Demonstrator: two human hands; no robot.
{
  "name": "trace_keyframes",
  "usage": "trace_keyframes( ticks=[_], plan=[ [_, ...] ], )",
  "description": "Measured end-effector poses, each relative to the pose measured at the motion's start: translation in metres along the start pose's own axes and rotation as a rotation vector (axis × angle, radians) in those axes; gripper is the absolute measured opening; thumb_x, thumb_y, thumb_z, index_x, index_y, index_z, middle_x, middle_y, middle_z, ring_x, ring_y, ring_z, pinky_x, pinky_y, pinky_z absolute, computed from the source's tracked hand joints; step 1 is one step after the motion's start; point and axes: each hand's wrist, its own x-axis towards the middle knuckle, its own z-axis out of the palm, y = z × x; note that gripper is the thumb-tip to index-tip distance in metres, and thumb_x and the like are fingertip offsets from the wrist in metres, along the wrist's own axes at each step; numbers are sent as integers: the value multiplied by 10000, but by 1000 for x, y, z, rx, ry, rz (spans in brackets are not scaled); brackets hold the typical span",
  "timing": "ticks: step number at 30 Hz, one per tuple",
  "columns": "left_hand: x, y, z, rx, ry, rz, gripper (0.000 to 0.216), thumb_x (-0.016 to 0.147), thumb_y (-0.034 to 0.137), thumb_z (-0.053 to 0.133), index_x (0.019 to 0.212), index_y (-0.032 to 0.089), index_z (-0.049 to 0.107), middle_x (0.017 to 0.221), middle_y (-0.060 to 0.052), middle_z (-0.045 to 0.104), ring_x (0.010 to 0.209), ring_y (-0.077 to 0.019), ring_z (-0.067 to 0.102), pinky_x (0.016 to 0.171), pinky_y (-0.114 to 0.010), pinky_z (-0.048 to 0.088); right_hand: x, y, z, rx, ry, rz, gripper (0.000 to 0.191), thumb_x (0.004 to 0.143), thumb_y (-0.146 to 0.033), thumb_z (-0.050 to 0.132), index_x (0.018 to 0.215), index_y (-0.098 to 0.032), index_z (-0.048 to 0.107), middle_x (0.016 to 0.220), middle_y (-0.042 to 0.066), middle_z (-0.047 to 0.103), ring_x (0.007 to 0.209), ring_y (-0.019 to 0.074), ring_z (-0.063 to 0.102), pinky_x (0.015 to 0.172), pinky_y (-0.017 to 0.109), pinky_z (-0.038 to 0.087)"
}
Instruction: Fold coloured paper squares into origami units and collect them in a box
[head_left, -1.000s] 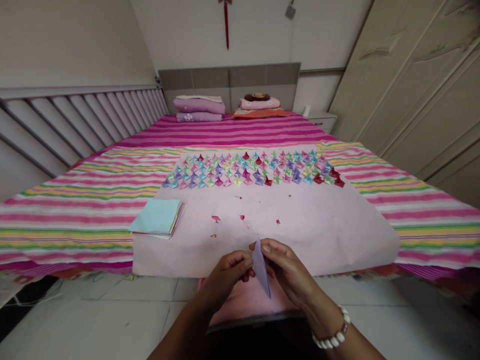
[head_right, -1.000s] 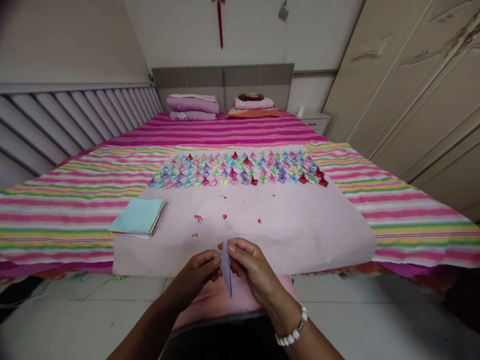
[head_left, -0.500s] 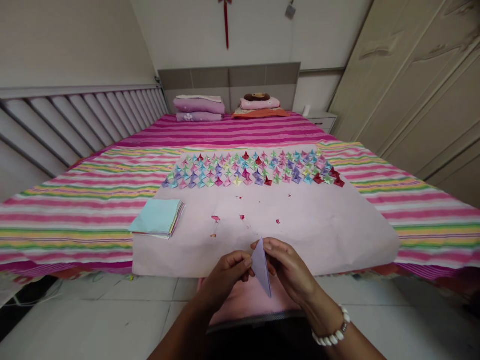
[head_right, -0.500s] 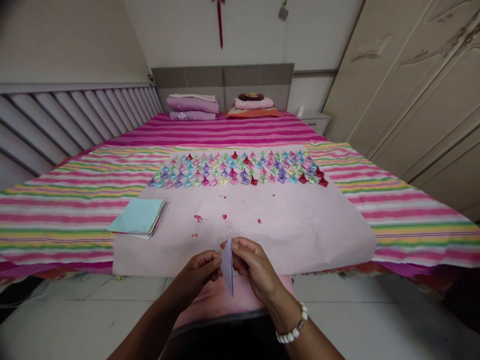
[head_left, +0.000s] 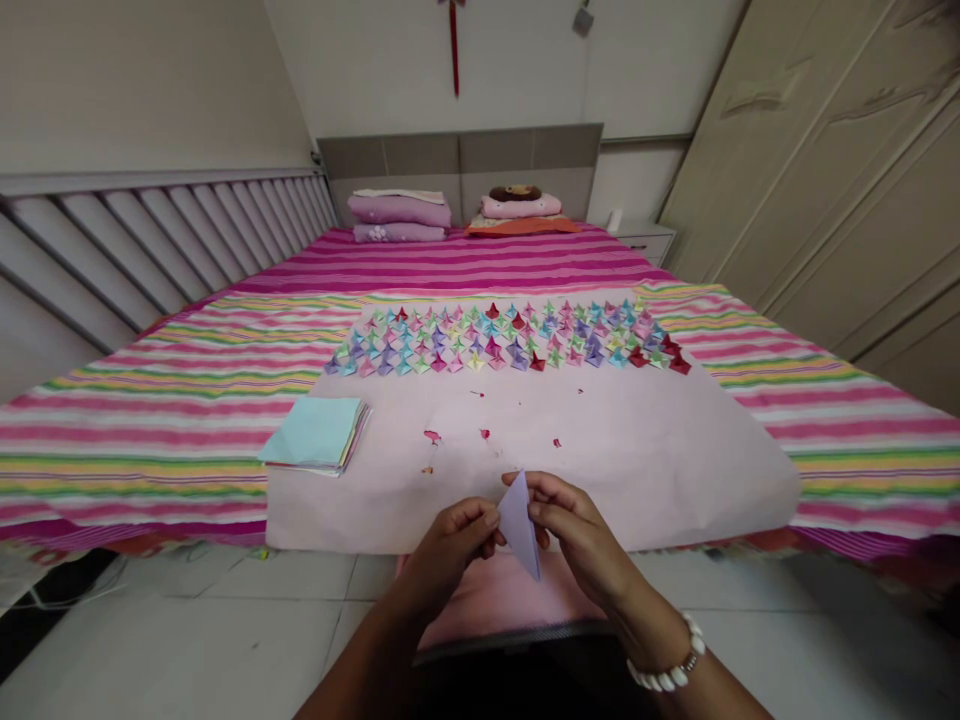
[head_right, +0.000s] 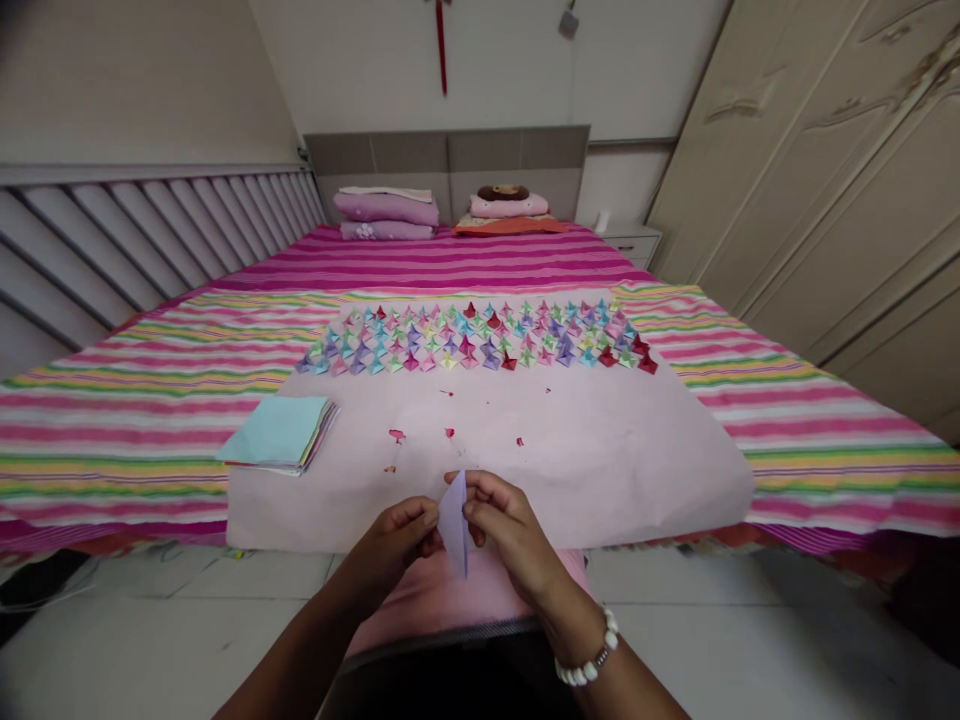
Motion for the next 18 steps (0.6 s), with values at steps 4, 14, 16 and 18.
trace_keyframes(
  ticks=[4,14,16,18],
  plan=[
    [1,1,1,51,38,28,269,815,389,573,695,149,586,665,13,543,613,-103,441,624,-244,348,0,1,3,-63,-47,32,321,695,-210,628,1013,-190,659,646,-18,582,570,126,478,503,230,335],
    [1,9,15,168,326,130,407,751,462,600,1006,145,599,667,14,564,543,-119,516,550,-266,434,3,19,8,-474,131,-245,156,833,-241,533,864,-184,675,708,14,615,641,150,514,589,259,396],
    [-3,10,19,293,335,187,422,776,425,597,1098,152,579,748,-8,589,598,-131,543,586,-278,455,2,20,9,-532,162,-275,165,832,-213,526,887,-189,680,717,17,624,657,158,530,605,265,406],
    [-6,9,22,441,345,234,471,755,382,643,1161,159,557,808,-26,610,647,-144,554,619,-287,465,2,19,10,-554,162,-291,180,817,-180,526,898,-195,687,730,20,636,666,163,546,610,267,416]
  ],
)
